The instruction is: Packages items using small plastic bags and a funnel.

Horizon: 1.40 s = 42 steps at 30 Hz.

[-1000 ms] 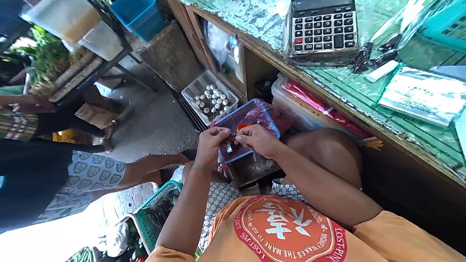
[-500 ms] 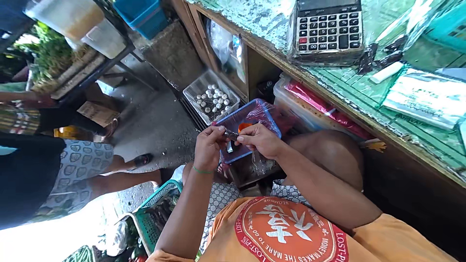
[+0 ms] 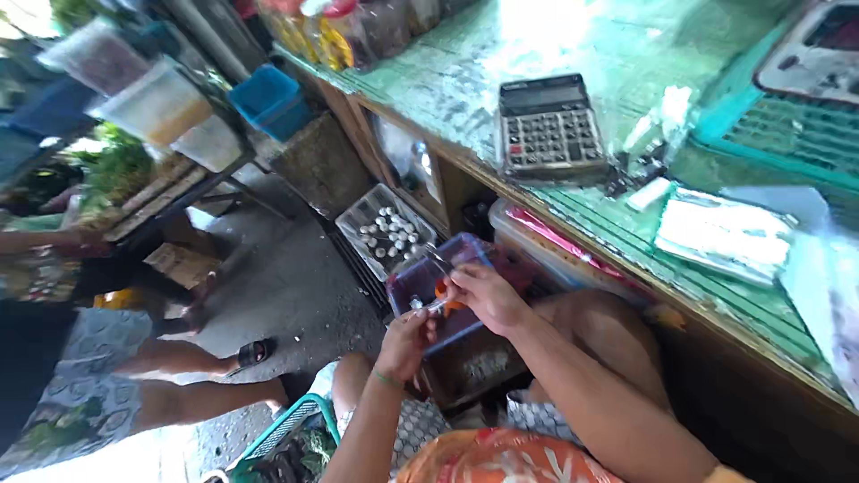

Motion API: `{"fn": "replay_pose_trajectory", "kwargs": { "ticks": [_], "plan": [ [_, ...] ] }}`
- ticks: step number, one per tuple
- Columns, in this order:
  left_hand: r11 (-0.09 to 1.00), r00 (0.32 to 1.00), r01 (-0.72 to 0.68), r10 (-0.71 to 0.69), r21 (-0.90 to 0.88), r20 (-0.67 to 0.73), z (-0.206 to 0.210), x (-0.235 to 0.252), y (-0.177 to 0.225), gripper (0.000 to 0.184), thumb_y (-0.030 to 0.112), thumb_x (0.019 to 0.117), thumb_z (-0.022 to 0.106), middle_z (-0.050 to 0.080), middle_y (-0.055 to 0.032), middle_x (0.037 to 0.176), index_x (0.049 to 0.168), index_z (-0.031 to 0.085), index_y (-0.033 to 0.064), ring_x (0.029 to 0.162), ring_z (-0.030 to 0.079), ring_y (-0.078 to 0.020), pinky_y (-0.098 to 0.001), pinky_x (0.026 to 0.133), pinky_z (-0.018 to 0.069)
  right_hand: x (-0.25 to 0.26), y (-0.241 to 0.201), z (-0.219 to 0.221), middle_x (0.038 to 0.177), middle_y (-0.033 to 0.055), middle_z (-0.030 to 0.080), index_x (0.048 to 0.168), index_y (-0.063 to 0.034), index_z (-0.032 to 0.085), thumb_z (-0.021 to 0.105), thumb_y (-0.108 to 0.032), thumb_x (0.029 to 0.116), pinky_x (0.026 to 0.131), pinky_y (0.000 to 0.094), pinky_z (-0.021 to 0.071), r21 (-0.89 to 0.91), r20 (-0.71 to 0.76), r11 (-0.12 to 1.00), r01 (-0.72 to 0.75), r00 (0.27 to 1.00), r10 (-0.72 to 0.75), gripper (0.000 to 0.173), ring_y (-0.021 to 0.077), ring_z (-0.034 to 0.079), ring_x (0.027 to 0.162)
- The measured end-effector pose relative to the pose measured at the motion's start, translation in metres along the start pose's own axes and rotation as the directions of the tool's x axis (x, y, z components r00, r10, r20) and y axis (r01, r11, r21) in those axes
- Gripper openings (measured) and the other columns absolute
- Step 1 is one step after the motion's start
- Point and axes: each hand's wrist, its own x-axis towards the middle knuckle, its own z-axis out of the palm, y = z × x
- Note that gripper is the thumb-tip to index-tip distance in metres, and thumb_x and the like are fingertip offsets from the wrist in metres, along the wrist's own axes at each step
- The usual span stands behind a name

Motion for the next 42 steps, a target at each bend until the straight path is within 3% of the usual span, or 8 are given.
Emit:
{"fn": "replay_pose_trajectory", "kwargs": {
  "ticks": [4, 7, 11, 14, 18, 22, 32, 42],
  "plan": [
    [0.909, 0.968, -0.13, 0.203, 0.397, -0.148, -0.021, 0.019, 0.067, 0.015, 0.007, 0.0985, 0.061, 0.071, -0.0072, 0.086, 0.103, 0.071, -0.003, 0.071, 0.066, -0.0126, -0.0304, 0.07, 0.0577, -0.004, -0.007, 0.015, 0.104, 0.0084, 0.07, 0.102, -0.005, 0.074, 0.061, -0.02, 0.0993, 0.092, 0.041, 0.0545, -0.661, 0.181, 0.743, 0.11, 0.983, 0.016, 0.02, 0.0187, 0.066, 0.1],
    [0.579, 0.938, -0.23, 0.345, 0.782, 0.021, 0.016, 0.015, 0.082, 0.015, 0.01, 0.0932, 0.07, 0.075, -0.01, 0.095, 0.102, 0.076, -0.0006, 0.084, 0.072, -0.0166, -0.0385, 0.083, 0.0602, 0.006, 0.003, 0.024, 0.11, 0.0159, 0.072, 0.108, -0.0057, 0.076, 0.062, -0.027, 0.1018, 0.102, 0.055, 0.0499, -0.904, 0.082, 0.429, -0.006, 0.979, 0.187, 0.026, 0.031, 0.066, 0.111],
    [0.349, 0.765, -0.489, 0.612, 0.799, 0.201, 0.048, -0.003, 0.036, 0.011, 0.005, 0.0906, 0.07, 0.074, -0.0054, 0.094, 0.097, 0.078, 0.0055, 0.091, 0.07, -0.013, -0.0345, 0.087, 0.0596, 0.017, 0.019, 0.016, 0.079, 0.007, 0.067, 0.09, 0.0, 0.071, 0.059, -0.011, 0.1009, 0.071, 0.0365, 0.0554, -0.516, -0.162, 0.849, -0.113, 0.986, 0.032, 0.019, 0.0158, 0.064, 0.072],
    [0.342, 0.68, -0.542, 0.715, 0.768, 0.163, 0.034, 0.002, 0.022, 0.01, 0.004, 0.0899, 0.07, 0.074, -0.0037, 0.094, 0.096, 0.078, 0.0061, 0.091, 0.07, -0.0107, -0.0309, 0.086, 0.0599, 0.005, 0.014, 0.016, 0.091, 0.0102, 0.071, 0.097, 0.0021, 0.064, 0.049, -0.003, 0.1037, 0.081, 0.0359, 0.061, 0.033, -0.157, 0.993, -0.114, 0.981, 0.118, 0.017, 0.0179, 0.07, 0.081],
    [0.293, 0.598, -0.552, 0.792, 0.781, 0.126, 0.027, 0.016, 0.013, 0.01, 0.0, 0.0827, 0.068, 0.071, -0.0055, 0.09, 0.089, 0.075, 0.0038, 0.088, 0.069, -0.0127, -0.0308, 0.082, 0.0596, 0.002, 0.028, 0.017, 0.125, 0.0155, 0.07, 0.114, 0.0004, 0.07, 0.048, -0.006, 0.0969, 0.098, 0.04, 0.0557, 0.234, 0.047, 0.972, -0.018, 0.999, 0.007, 0.029, 0.0243, 0.067, 0.115],
    [0.313, 0.583, -0.494, 0.812, 0.811, 0.041, 0.026, 0.03, 0.018, 0.007, 0.012, 0.0856, 0.078, 0.074, -0.0032, 0.094, 0.091, 0.078, 0.0074, 0.09, 0.07, -0.0101, -0.0309, 0.085, 0.0607, 0.003, 0.032, 0.021, 0.148, 0.0119, 0.057, 0.142, -0.0025, 0.058, 0.047, -0.012, 0.0987, 0.107, 0.0424, 0.0496, 0.216, 0.109, 0.976, -0.006, 0.994, -0.018, 0.046, 0.0239, 0.057, 0.131],
    [-0.087, 0.346, -0.291, 0.919, 0.953, 0.19, 0.027, 0.043, 0.012, 0.006, 0.02, 0.0828, 0.075, 0.074, 0.0032, 0.092, 0.085, 0.079, 0.0174, 0.099, 0.071, -0.0144, -0.055, 0.114, 0.0414, -0.002, 0.035, 0.033, 0.143, 0.0116, 0.06, 0.143, -0.0026, 0.057, 0.048, -0.011, 0.1019, 0.105, 0.0392, 0.0507, 0.198, -0.029, 0.98, -0.035, 0.999, 0.042, 0.043, 0.0218, 0.06, 0.126],
    [-0.054, 0.547, -0.279, 0.812, 0.959, 0.205, 0.043, 0.041, 0.032, 0.013, 0.024, 0.0782, 0.076, 0.074, -0.0091, 0.095, 0.081, 0.076, 0.011, 0.103, 0.068, -0.0336, -0.0607, 0.103, 0.0463, -0.003, 0.018, 0.027, 0.128, 0.0122, 0.068, 0.127, 0.0003, 0.068, 0.057, -0.014, 0.1017, 0.104, 0.0388, 0.0526, -0.198, -0.093, 0.979, 0.054, 0.993, -0.073, 0.031, 0.0182, 0.065, 0.118]
  ]
}}
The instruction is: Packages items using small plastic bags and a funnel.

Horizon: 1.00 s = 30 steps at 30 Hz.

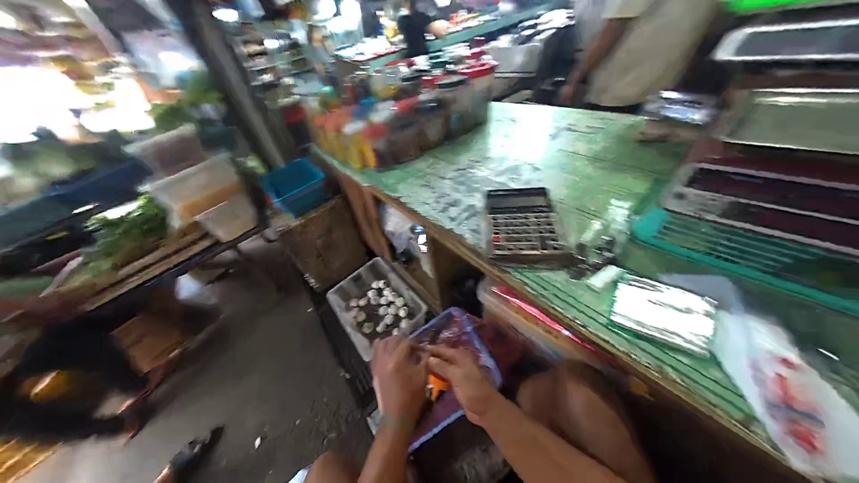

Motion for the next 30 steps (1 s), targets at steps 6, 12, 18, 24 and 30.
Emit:
{"fn": "replay_pose_trajectory", "kwargs": {
  "ticks": [6, 12, 18, 24, 30],
  "plan": [
    [0.824, 0.892, 0.439, -0.351, -0.358, 0.285, -0.011, -0.003, 0.004, 0.012, 0.018, 0.0784, 0.071, 0.066, -0.0044, 0.073, 0.08, 0.069, 0.0061, 0.068, 0.064, -0.0173, -0.0427, 0.063, 0.054, 0.004, -0.007, -0.006, 0.104, 0.0113, 0.073, 0.108, -0.0001, 0.074, 0.071, -0.021, 0.0971, 0.091, 0.0401, 0.0555, 0.049, -0.11, 0.982, -0.184, 0.976, 0.189, 0.024, 0.0179, 0.068, 0.097],
    [0.944, 0.984, 0.139, -0.096, -0.301, 0.153, -0.011, -0.021, 0.006, 0.021, 0.008, 0.0771, 0.069, 0.071, -0.0099, 0.109, 0.097, 0.075, 0.0042, 0.107, 0.066, -0.0225, -0.0446, 0.094, 0.0545, 0.01, 0.003, -0.01, 0.083, 0.0044, 0.062, 0.094, -0.0018, 0.063, 0.069, -0.014, 0.0956, 0.072, 0.0326, 0.0529, 0.0, 0.031, 0.986, -0.167, 0.985, 0.167, 0.014, 0.0127, 0.06, 0.074],
    [0.843, 0.981, 0.103, 0.003, -0.528, 0.196, -0.013, -0.032, -0.006, 0.02, 0.001, 0.0832, 0.065, 0.076, -0.0093, 0.11, 0.097, 0.08, 0.0019, 0.108, 0.071, -0.0124, -0.0278, 0.096, 0.0583, 0.007, 0.001, -0.015, 0.08, 0.0024, 0.063, 0.094, -0.0036, 0.059, 0.064, -0.009, 0.0979, 0.068, 0.0286, 0.0533, 0.077, 0.128, 0.985, -0.153, 0.982, 0.143, 0.008, 0.0104, 0.061, 0.069],
    [0.607, 0.929, 0.358, -0.161, -0.709, 0.332, -0.023, -0.047, -0.014, 0.019, 0.005, 0.0942, 0.062, 0.077, -0.0065, 0.104, 0.103, 0.077, -0.0018, 0.096, 0.073, -0.0098, -0.0273, 0.089, 0.0597, 0.006, 0.005, -0.013, 0.085, 0.0039, 0.064, 0.098, -0.0041, 0.057, 0.064, -0.006, 0.0969, 0.071, 0.0305, 0.055, 0.086, 0.18, 0.98, -0.178, 0.97, 0.161, 0.008, 0.0122, 0.063, 0.073],
    [0.418, 0.844, 0.536, -0.297, -0.734, 0.448, -0.022, -0.049, -0.015, 0.01, -0.004, 0.086, 0.068, 0.076, -0.0046, 0.085, 0.091, 0.076, 0.0014, 0.077, 0.071, -0.0085, -0.0256, 0.074, 0.0599, 0.008, 0.008, -0.015, 0.081, 0.0026, 0.061, 0.098, -0.0039, 0.057, 0.065, -0.004, 0.0946, 0.069, 0.0297, 0.053, 0.021, 0.196, 0.989, -0.148, 0.97, 0.141, 0.009, 0.0112, 0.06, 0.07]
  ]
}}
